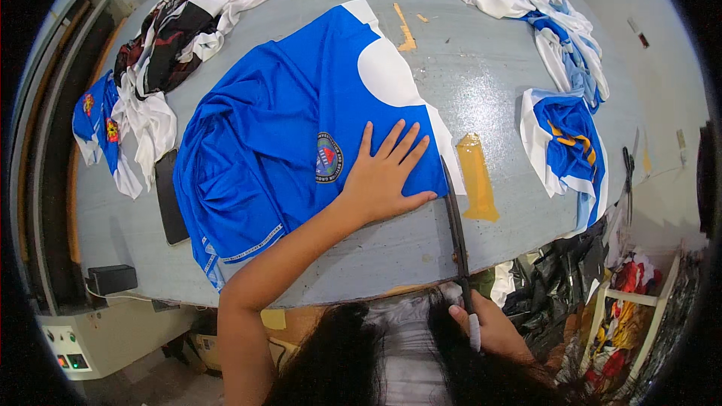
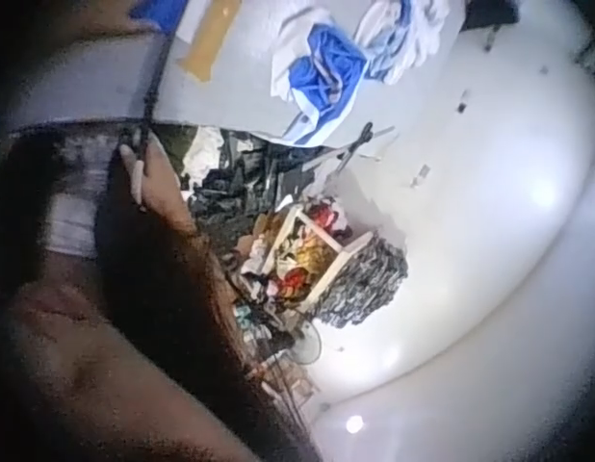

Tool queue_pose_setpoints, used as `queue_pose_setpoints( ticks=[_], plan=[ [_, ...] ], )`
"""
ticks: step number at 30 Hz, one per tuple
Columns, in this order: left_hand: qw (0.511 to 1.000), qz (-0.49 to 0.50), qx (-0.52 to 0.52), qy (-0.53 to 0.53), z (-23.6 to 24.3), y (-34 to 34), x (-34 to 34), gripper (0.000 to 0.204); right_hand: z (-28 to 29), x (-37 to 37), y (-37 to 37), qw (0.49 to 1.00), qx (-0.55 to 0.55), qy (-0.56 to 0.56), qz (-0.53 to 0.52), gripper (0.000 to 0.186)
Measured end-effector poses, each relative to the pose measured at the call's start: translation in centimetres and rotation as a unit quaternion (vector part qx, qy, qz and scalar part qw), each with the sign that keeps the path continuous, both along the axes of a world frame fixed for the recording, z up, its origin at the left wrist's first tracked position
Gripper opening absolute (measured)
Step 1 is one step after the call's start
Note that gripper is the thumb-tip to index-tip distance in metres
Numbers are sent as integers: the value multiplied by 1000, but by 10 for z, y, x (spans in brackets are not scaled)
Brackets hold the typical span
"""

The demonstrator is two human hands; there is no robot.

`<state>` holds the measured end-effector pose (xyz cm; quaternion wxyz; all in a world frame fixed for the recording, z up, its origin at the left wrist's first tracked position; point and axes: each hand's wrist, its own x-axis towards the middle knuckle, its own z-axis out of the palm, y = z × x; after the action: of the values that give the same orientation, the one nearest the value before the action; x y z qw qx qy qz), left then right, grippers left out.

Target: Using large scissors to cut pieces of blue and white jersey fabric on a large workshop table.

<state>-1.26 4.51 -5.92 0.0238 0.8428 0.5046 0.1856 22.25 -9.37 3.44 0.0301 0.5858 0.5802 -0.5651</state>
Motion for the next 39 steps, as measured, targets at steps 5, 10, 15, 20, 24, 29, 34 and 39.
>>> queue_pose_setpoints(
  ticks=[5, 10, 15, 20, 24, 29, 34, 39],
  plan=[
    [1000, 0, -2, 5, 2, -1, -2, 81, 6, -4, 1, 999, -27, -26, -9, 50],
    [1000, 0, 3, 3, 1, 0, -1, 81, 0, -6, -4, 999, 17, -44, 9, 46],
    [1000, -2, 2, -1, 1, 0, -1, 83, 3, -9, 4, 997, 7, -70, 23, 47],
    [1000, 9, -3, 1, -1, 0, -2, 89, -1, -8, 15, 993, -36, -111, 33, 50],
    [1000, 9, -4, 2, 0, -1, -3, 91, -9, -8, 14, 997, -4, -69, 18, 51],
    [1000, 2, -2, -4, 0, 1, 0, 91, -4, -8, 16, 997, -3, -72, 12, 53],
    [1000, 9, -1, -4, -1, -1, -4, 91, -4, -11, 30, 994, 58, -63, 63, 54],
    [1000, 6, 2, -7, -1, 0, -2, 91, -14, -10, 24, 992, 74, -84, 51, 53]
  ],
)
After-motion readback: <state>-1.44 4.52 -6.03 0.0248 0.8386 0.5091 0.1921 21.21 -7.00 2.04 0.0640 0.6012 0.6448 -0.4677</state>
